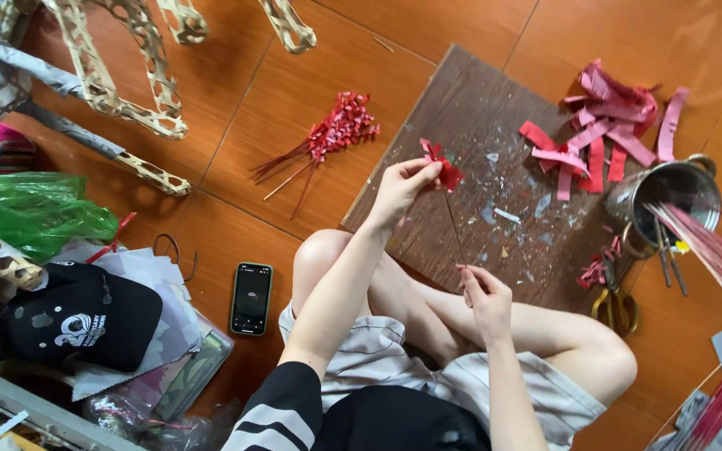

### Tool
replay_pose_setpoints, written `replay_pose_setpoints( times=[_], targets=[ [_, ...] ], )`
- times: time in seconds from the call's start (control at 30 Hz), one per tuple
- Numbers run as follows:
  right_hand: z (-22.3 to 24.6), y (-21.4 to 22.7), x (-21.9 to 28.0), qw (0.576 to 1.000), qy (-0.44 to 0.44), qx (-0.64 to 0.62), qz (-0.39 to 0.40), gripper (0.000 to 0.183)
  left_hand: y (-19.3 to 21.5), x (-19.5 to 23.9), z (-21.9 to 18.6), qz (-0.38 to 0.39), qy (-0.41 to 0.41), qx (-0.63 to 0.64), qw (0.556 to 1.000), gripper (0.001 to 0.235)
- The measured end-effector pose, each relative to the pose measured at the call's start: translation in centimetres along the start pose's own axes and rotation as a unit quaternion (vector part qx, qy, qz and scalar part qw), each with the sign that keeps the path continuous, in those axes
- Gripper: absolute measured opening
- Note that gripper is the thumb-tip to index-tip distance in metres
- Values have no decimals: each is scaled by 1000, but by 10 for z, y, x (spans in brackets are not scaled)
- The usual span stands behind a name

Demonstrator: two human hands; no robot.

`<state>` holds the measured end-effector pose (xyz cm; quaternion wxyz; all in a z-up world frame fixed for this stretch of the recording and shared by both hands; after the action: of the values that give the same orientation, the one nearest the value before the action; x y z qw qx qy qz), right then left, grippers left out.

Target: Wrapping red paper strips around thin wooden sticks to create decorative items

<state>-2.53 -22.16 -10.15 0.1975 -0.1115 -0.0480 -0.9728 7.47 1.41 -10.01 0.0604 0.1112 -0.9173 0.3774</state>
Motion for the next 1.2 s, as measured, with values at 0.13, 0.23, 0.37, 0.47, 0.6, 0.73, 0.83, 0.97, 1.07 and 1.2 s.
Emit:
replay_pose_setpoints(
  times=[0.13,0.23,0.37,0.47,0.6,0.73,0.83,0.97,1.07,1.2],
  targets=[
    [-15,2,-2,1000,4,3,-8,15,-5,4,-7,0,4,-4,1000,24],
    [-20,0,-3,1000,-6,3,-13,13,-6,6,-11,-9,0,-10,1000,27],
    [-25,-5,-1,1000,-13,-9,-13,11,-4,7,-9,-27,5,-14,1000,26],
    [-31,-5,-2,1000,-14,-5,-17,10,-6,8,-12,-30,7,-20,999,25],
    [-37,-2,-3,1000,-18,13,-22,9,-13,9,-10,-30,8,-37,999,24],
    [-28,-3,-7,999,-23,1,-28,9,-17,11,-10,-22,9,-58,998,23],
    [-12,-6,-9,999,-26,2,-31,8,-16,12,-8,-18,9,-66,998,23],
    [9,-11,-11,999,-18,5,-35,7,-22,15,-19,-13,-9,-71,997,21],
    [9,-13,-10,1000,-13,2,-24,9,-22,16,-21,-16,-18,-74,997,19],
    [-2,-10,-10,1000,-1,4,-31,7,-25,18,-26,-10,-16,-89,996,17]
  ],
)
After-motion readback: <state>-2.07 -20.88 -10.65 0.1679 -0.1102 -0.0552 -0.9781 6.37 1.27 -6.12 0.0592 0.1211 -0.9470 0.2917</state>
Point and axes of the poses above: each hand's wrist, its own x-axis away from the middle knuckle, its own y-axis out of the back of the hand, z = x × y, the point moved 6 cm from there along -x, towards the middle knuckle, and after that the axes turned 10 degrees about z, right-handed, at the moved point
